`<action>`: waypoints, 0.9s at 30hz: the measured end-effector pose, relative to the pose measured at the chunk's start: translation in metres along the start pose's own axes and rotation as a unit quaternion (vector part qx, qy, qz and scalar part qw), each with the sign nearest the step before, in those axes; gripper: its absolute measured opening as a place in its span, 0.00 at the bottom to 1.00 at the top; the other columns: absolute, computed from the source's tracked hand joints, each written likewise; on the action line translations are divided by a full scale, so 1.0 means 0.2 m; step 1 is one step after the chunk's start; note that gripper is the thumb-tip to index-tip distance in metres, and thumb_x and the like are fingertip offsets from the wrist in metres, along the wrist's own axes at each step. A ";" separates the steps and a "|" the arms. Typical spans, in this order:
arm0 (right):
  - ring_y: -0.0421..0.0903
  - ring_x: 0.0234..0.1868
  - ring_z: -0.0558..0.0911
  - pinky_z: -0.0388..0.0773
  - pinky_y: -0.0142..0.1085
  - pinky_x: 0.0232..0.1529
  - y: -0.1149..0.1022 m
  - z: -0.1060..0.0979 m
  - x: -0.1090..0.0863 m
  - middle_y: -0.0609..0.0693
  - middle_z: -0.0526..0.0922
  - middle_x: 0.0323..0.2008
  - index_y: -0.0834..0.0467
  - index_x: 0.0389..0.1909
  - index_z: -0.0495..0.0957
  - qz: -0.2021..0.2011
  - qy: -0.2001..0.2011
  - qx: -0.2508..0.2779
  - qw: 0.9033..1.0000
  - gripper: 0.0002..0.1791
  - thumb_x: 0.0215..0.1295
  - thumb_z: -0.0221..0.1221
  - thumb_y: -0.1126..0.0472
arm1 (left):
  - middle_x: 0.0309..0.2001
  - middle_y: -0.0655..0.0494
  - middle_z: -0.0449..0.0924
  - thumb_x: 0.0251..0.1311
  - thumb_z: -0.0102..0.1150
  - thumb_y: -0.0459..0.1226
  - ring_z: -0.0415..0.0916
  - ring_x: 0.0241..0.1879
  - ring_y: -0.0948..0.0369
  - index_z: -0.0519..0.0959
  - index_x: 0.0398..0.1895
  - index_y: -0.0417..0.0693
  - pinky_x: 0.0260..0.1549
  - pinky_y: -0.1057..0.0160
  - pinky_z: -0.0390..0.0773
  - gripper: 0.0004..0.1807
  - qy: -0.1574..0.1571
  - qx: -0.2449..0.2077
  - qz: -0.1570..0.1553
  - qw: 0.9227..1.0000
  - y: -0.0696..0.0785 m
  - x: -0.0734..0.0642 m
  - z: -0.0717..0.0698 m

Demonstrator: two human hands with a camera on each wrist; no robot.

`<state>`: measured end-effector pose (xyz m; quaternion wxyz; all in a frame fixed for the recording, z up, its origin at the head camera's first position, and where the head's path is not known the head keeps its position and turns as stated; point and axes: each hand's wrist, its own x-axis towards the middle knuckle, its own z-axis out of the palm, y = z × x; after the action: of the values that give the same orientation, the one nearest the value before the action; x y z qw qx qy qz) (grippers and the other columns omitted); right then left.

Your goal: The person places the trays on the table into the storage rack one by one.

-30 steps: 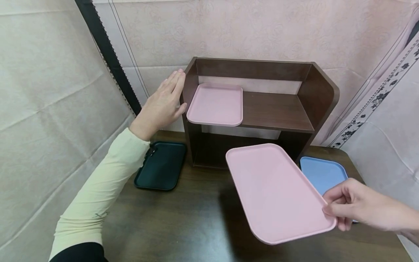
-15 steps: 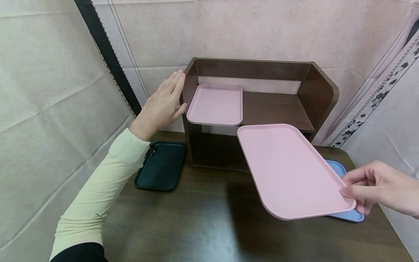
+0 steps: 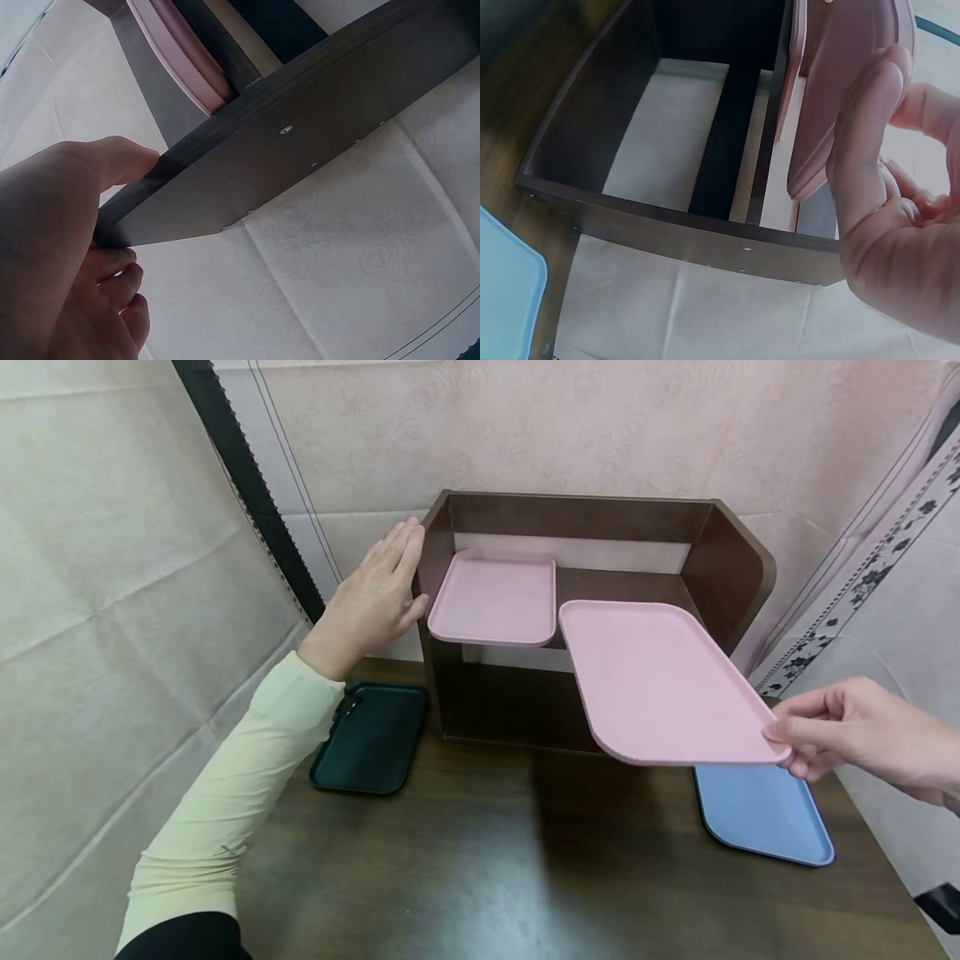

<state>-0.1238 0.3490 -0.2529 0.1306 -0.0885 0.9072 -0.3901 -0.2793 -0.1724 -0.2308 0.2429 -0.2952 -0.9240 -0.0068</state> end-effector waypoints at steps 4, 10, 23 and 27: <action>0.41 0.25 0.83 0.89 0.34 0.29 -0.03 -0.02 0.07 0.47 0.86 0.24 0.70 0.45 0.85 0.021 0.036 0.004 0.999 0.10 0.77 0.58 0.67 | 0.86 0.36 0.45 0.77 0.55 0.41 0.45 0.86 0.44 0.44 0.84 0.31 0.85 0.46 0.50 0.45 0.001 -0.002 -0.003 1.000 0.00 0.00 0.00; 0.41 0.26 0.84 0.89 0.33 0.30 -0.05 -0.05 0.18 0.46 0.88 0.26 0.68 0.46 0.85 0.040 0.064 0.014 0.997 0.11 0.78 0.58 0.63 | 0.86 0.37 0.44 0.78 0.55 0.42 0.44 0.86 0.44 0.44 0.84 0.32 0.85 0.46 0.50 0.45 -0.001 -0.004 -0.004 1.000 0.00 0.00 0.00; 0.38 0.29 0.87 0.89 0.31 0.34 -0.07 -0.11 0.34 0.43 0.90 0.28 0.51 0.37 0.86 0.049 0.064 0.083 0.993 0.10 0.79 0.58 0.61 | 0.86 0.37 0.44 0.77 0.55 0.42 0.43 0.86 0.45 0.43 0.85 0.32 0.86 0.48 0.47 0.45 -0.001 -0.011 -0.001 1.000 -0.01 0.00 0.01; 0.37 0.29 0.88 0.89 0.31 0.33 -0.06 -0.12 0.37 0.42 0.90 0.27 0.48 0.34 0.87 0.057 0.066 0.091 0.992 0.13 0.80 0.58 0.59 | 0.86 0.37 0.44 0.77 0.55 0.43 0.43 0.86 0.45 0.44 0.85 0.32 0.86 0.47 0.48 0.45 -0.003 -0.010 -0.003 1.000 -0.01 0.00 0.01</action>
<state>-0.2005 0.3368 -0.2409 0.0999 0.0012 0.8782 -0.4678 -0.2817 -0.1741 -0.2322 0.2371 -0.2945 -0.9256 -0.0158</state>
